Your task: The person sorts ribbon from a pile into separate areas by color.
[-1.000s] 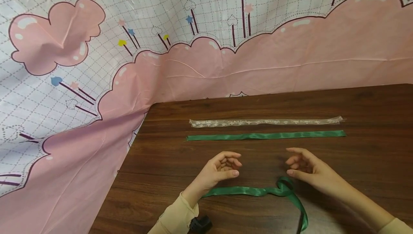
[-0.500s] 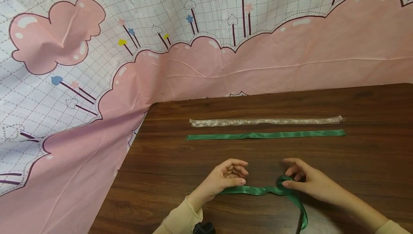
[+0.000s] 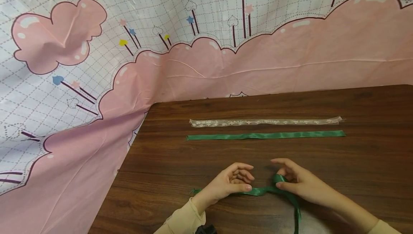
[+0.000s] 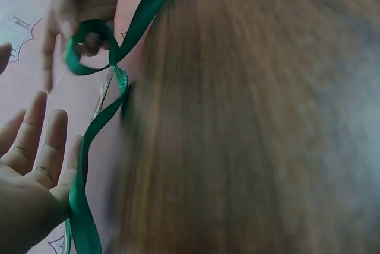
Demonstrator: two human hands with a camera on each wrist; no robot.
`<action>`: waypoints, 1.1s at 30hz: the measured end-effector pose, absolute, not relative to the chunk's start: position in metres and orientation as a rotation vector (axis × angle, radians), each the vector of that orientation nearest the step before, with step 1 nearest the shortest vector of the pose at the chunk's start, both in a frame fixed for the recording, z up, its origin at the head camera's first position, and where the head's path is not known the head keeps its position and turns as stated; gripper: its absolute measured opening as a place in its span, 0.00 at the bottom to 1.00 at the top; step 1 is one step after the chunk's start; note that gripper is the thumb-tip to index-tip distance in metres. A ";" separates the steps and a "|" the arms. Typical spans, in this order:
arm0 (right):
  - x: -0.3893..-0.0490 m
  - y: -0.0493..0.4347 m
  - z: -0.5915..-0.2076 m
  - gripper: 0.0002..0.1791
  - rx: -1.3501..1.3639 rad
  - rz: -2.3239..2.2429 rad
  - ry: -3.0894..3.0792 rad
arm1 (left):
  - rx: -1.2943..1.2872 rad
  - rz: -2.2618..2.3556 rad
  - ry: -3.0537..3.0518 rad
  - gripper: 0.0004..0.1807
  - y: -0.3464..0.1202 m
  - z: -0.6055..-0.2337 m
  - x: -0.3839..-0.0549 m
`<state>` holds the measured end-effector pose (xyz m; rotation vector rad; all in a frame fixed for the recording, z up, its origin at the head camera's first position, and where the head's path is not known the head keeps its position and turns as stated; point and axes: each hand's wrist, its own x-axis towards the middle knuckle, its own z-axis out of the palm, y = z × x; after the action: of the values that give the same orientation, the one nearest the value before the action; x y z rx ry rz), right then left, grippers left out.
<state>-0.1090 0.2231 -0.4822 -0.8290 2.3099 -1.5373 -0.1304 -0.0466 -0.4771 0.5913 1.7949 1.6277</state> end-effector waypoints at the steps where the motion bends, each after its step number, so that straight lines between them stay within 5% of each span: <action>1: -0.109 0.220 -0.480 0.32 -0.859 -1.575 2.264 | 0.592 1.615 1.796 0.27 -0.045 -0.477 -0.130; 12: -0.103 0.198 -0.466 0.33 -1.059 -1.734 1.942 | 0.640 1.534 1.767 0.31 -0.036 -0.476 -0.124; 33: -0.107 0.206 -0.455 0.32 -0.999 -1.840 1.691 | 0.784 1.657 1.646 0.32 -0.046 -0.462 -0.130</action>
<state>-0.1073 0.2058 -0.4551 -0.9989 1.6906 -1.8403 -0.1303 -0.0463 -0.4622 0.7845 1.6457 1.6570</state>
